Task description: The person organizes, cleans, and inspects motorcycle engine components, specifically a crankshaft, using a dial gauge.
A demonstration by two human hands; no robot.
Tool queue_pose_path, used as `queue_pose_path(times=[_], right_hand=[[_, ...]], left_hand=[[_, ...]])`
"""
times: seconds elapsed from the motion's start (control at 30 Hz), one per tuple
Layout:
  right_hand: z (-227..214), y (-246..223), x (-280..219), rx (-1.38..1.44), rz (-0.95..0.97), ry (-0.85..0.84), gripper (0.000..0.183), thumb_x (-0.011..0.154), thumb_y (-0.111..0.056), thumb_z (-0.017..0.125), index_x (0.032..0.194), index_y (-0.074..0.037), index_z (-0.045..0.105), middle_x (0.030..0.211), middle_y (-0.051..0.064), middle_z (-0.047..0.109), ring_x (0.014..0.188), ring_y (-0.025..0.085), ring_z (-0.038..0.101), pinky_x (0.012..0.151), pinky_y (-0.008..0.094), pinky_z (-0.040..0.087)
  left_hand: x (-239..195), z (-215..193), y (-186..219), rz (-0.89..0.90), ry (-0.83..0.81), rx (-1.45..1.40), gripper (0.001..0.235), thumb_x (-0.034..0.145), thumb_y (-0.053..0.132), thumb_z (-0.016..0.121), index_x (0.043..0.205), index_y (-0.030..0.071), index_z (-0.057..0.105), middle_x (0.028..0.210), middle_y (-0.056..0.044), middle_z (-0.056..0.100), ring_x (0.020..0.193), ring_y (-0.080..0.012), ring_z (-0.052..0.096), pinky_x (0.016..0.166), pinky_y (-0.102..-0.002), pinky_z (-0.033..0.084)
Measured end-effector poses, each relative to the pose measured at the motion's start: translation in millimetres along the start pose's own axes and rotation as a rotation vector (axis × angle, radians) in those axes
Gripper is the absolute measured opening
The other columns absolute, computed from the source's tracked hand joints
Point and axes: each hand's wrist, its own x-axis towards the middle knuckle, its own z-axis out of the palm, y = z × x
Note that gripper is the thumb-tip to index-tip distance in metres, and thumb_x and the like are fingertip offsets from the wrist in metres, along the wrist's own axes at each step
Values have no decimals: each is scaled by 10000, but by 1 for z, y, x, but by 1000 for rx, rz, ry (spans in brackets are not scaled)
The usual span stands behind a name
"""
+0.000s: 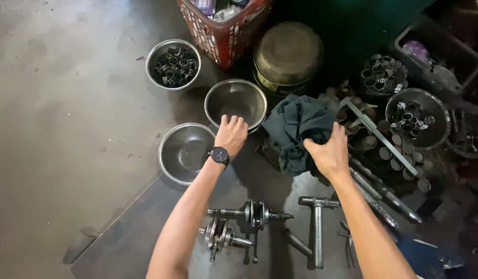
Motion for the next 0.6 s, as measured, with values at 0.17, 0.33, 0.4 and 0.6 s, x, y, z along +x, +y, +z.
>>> queue_pose_path(times=[0.17, 0.33, 0.4, 0.6], right_hand=[[0, 3, 4, -25, -14, 2, 919, 721, -358, 798, 1423, 127, 459, 1348, 305, 535, 1271, 483, 502, 1071, 503, 430], [8, 22, 5, -36, -51, 17, 955, 724, -370, 815, 1447, 140, 453, 1362, 338, 542, 1269, 496, 520, 1079, 500, 434], [14, 39, 11, -37, -70, 15, 959, 734, -367, 819, 1453, 149, 450, 1376, 347, 539, 1278, 498, 518, 1087, 499, 429], [10, 34, 11, -28, -86, 9, 949, 763, -359, 817, 1454, 179, 452, 1381, 369, 555, 1278, 496, 548, 1087, 489, 445]], left_hand=[[-55, -80, -17, -121, 80, -129, 222, 776, 138, 658, 983, 70, 616, 975, -108, 588, 1007, -286, 586, 967, -461, 431], [-178, -145, -51, -287, -12, -143, 209, 738, 121, 674, 926, 71, 599, 947, -120, 588, 988, -303, 594, 936, -476, 435], [-229, -156, -54, -342, -96, -114, 157, 771, 125, 671, 897, 72, 594, 911, -110, 579, 958, -295, 589, 900, -463, 435], [-354, -138, -30, -385, -381, -97, 89, 800, 139, 665, 847, 99, 602, 857, -86, 570, 909, -274, 580, 843, -436, 432]])
